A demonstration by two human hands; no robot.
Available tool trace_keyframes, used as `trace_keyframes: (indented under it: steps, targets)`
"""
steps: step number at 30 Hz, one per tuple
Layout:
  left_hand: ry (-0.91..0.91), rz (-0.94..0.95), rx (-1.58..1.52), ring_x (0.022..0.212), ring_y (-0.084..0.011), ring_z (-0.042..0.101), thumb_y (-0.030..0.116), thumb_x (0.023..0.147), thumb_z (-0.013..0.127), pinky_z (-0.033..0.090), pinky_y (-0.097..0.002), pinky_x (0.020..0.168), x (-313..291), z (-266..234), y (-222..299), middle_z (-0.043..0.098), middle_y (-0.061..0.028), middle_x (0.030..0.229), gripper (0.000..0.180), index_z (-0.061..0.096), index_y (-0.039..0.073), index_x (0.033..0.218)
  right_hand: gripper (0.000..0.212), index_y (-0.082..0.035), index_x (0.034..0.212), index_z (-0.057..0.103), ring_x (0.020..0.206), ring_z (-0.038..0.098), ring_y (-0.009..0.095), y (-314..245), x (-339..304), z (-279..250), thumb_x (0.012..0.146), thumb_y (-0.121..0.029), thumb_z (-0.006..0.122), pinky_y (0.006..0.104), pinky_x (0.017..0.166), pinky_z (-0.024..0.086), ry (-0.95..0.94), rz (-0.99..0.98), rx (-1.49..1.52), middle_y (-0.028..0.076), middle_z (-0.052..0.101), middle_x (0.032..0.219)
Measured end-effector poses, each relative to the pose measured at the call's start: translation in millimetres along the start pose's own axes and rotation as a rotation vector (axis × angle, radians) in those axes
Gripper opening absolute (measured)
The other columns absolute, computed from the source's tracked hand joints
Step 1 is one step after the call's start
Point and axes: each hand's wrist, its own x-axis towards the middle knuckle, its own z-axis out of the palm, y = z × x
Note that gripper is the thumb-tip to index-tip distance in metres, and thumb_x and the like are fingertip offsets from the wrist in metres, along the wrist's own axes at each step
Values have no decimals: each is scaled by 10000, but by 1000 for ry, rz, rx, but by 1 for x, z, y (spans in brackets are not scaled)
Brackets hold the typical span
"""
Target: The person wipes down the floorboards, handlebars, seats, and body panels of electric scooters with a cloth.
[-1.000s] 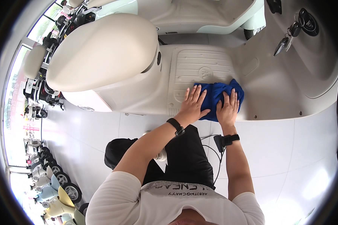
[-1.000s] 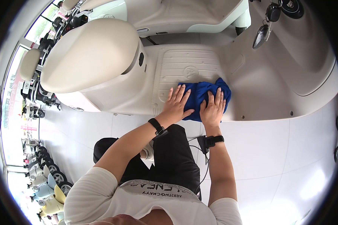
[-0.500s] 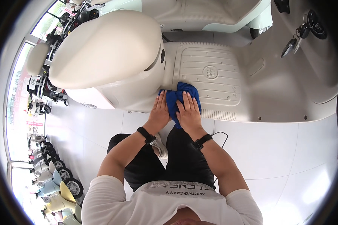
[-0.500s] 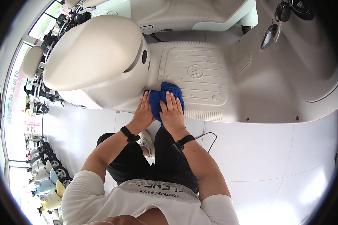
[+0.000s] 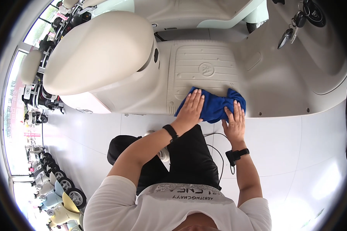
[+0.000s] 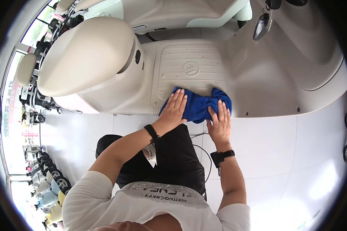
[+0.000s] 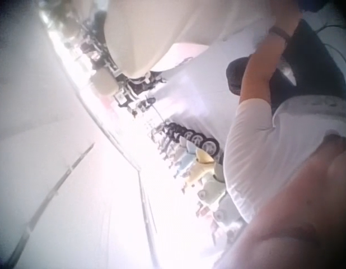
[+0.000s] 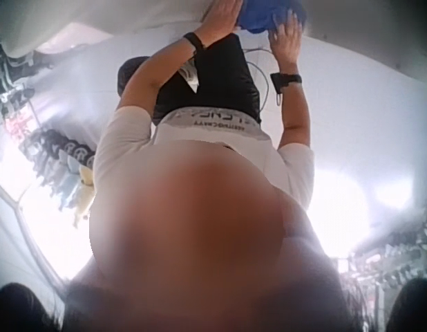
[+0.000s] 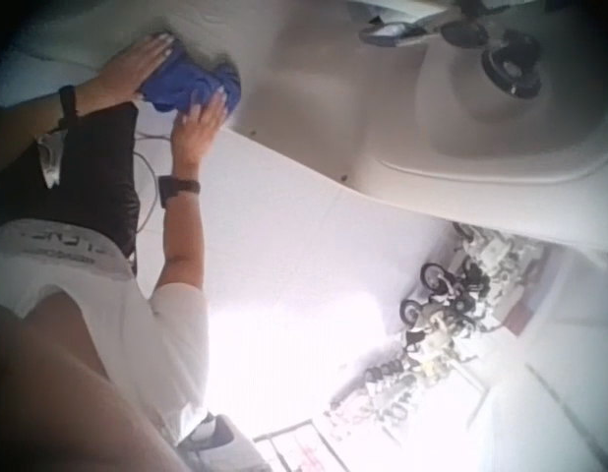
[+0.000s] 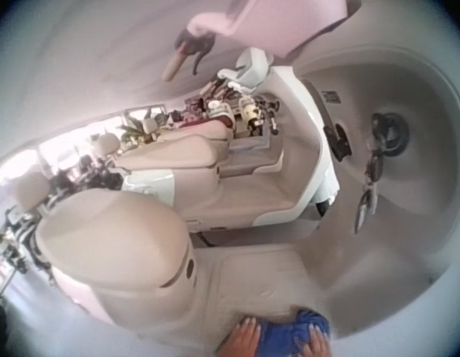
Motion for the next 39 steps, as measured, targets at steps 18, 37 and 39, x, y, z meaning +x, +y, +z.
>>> trace_keyframes:
  steps: [18, 37, 39]
  targets:
    - [45, -103, -32, 1478, -282, 237, 320, 688, 817, 186, -430, 1214, -30, -4, -28, 269, -145, 1580, 985, 321, 64, 1500, 802, 22, 1343, 469, 1446, 158, 503, -84, 27, 17, 657, -249, 785, 601, 1168, 137, -61, 27, 91, 347, 169, 1540]
    - [-95, -246, -52, 1478, -414, 149, 479, 693, 822, 177, -494, 1202, -51, -20, -100, 165, -280, 1568, 1185, 158, -59, 1513, 510, -300, 1440, 456, 1464, 286, 267, -71, 112, 44, 983, -527, 448, 435, 1203, 214, -165, -245, -17, 111, 294, 1588]
    - [-163, -247, -101, 1485, -446, 70, 637, 770, 711, 145, -505, 1202, -34, -17, -103, 92, -308, 1574, 1189, 89, -29, 1535, 501, -310, 1439, 457, 1468, 277, 256, -45, 115, 33, 986, -523, 451, 420, 1201, 227, -164, -153, -79, 101, 288, 1592]
